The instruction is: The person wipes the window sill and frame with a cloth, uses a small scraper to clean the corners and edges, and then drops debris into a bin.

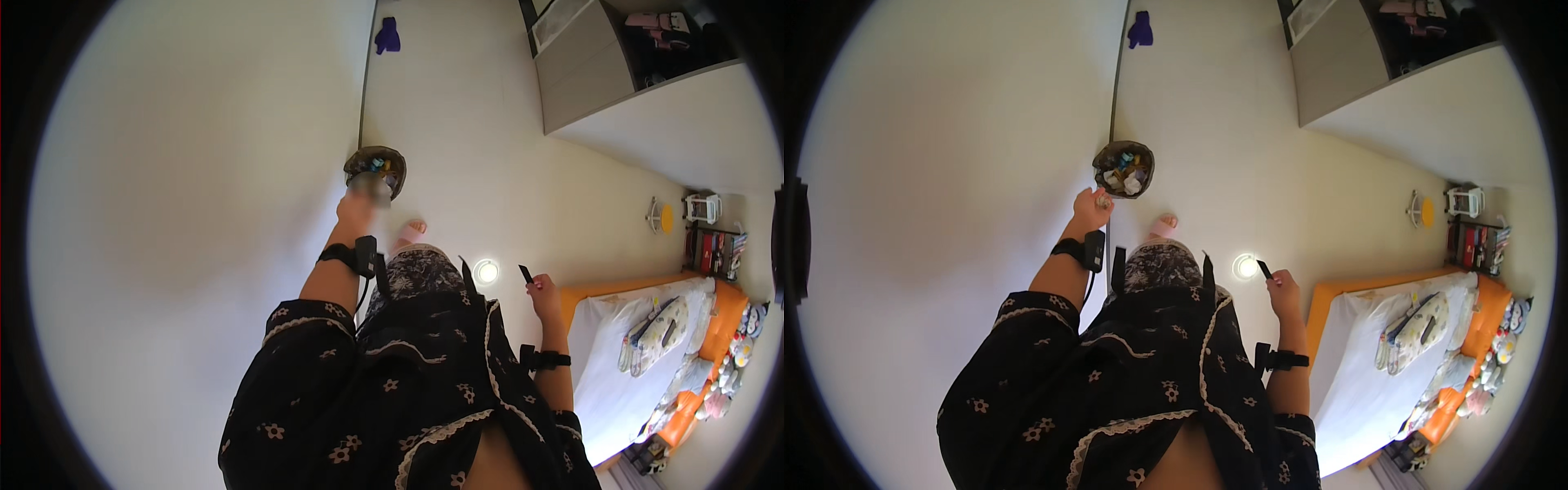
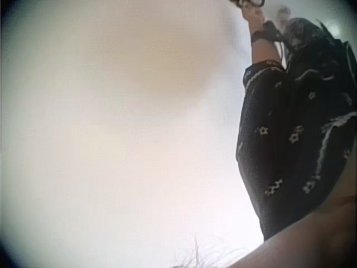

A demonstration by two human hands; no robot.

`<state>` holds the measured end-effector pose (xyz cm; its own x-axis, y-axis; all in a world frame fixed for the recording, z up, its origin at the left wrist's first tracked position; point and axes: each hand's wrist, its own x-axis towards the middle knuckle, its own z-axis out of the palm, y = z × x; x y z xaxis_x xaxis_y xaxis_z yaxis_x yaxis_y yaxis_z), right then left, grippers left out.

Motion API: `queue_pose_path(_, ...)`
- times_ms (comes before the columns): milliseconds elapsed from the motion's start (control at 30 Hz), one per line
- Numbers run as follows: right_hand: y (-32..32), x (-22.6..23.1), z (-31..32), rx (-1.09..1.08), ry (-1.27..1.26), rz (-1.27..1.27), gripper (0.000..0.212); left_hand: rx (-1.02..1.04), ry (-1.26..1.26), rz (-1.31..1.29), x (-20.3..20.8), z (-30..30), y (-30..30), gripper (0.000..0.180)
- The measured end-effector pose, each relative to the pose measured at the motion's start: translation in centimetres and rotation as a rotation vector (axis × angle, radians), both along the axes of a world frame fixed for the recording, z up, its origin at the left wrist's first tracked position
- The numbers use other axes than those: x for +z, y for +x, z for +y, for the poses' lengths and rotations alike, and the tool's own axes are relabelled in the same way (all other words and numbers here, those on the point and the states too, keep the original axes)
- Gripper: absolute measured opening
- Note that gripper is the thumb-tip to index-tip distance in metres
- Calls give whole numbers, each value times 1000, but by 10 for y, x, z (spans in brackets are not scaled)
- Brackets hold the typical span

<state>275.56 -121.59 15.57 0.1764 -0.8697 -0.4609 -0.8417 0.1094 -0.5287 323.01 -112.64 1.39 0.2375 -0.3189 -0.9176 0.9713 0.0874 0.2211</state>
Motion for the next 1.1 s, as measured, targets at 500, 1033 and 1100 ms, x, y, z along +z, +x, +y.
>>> queue_pose_path(500,10,-7,39,-264,192,51,17,-380,294,-192,22,-48,64,58)
queue_pose_path(1033,-143,-24,263,-893,62,24,22,-2063,782,-1926,27,-119,-44,67)
queue_pose_path(1100,-181,-21,311,-997,20,25,23,-2211,362,-1946,36,-135,-98,47)
